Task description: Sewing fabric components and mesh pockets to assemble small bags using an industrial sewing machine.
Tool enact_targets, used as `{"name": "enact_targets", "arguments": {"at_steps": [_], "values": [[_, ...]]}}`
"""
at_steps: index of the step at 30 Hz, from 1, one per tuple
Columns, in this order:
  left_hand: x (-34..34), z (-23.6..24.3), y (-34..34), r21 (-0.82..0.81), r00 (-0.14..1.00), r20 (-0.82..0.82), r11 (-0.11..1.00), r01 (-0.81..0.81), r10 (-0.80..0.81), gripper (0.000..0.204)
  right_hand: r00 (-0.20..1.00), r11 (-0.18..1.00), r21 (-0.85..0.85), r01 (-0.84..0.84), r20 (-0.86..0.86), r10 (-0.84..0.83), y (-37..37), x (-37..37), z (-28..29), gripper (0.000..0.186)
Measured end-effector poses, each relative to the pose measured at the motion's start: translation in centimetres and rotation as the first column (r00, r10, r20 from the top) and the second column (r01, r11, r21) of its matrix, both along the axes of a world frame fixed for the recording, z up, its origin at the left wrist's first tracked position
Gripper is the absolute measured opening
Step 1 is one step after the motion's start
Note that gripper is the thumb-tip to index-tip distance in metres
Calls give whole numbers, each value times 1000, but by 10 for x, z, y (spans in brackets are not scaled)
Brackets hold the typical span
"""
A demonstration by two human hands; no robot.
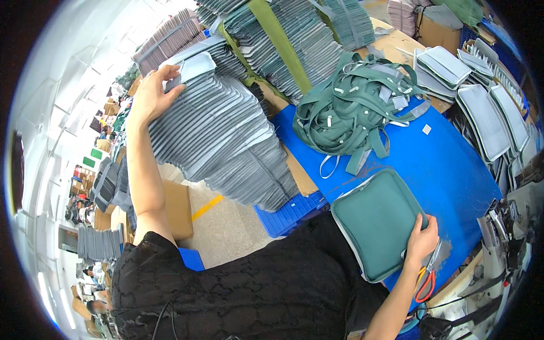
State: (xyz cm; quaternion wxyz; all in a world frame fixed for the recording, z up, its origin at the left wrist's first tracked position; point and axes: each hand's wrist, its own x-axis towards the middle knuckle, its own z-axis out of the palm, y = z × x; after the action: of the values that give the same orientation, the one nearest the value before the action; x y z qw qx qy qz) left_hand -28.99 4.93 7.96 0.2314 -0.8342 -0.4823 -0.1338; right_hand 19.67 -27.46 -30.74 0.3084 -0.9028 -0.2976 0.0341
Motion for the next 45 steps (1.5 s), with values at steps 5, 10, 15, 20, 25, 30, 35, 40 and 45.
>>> {"name": "enact_targets", "arguments": {"at_steps": [5, 10, 15, 20, 25, 30, 35, 40, 45], "values": [[13, 12, -11, -14, 1000, -15, 1000, -17, 17, 32, 1000, 1000, -9, -11, 18, 11, 2, 2, -2, 28], [27, 1, -16, 266, 984, 80, 955, 134, -160, 19, 984, 999, 48, 4, 175, -12, 2, -1, -5, 36], [13, -6, -10, 149, 985, -83, 979, -139, 153, 46, 988, 999, 50, -2, 155, -6, -1, 0, -6, 44], [12, 3, -23, 103, 990, -78, 989, -108, 117, 40, 988, 1000, 8, -26, 151, 24, 2, 0, -6, 46], [60, -1, -77, 282, 982, -6, 942, 185, -191, 36, 882, 950, 305, -62, 462, -90, -2, -4, 2, 54], [146, -93, -147, -201, 441, -188, 474, 857, -878, 36, -117, 705, 614, 353, -719, 685, 6, -22, 70, 64], [193, -190, -169, -757, 152, 484, -325, 567, -862, 55, 117, 884, 435, -173, -882, 457, -10, -33, 78, 47], [265, -286, -96, -688, 647, 450, 222, 691, -615, 54, 56, 872, 470, -137, -875, 480, -34, -25, 77, 39], [306, -317, -49, -740, 880, 469, -577, 344, -77, 30, 96, 868, 444, -223, -876, 473, -36, -16, 80, 38]]}}
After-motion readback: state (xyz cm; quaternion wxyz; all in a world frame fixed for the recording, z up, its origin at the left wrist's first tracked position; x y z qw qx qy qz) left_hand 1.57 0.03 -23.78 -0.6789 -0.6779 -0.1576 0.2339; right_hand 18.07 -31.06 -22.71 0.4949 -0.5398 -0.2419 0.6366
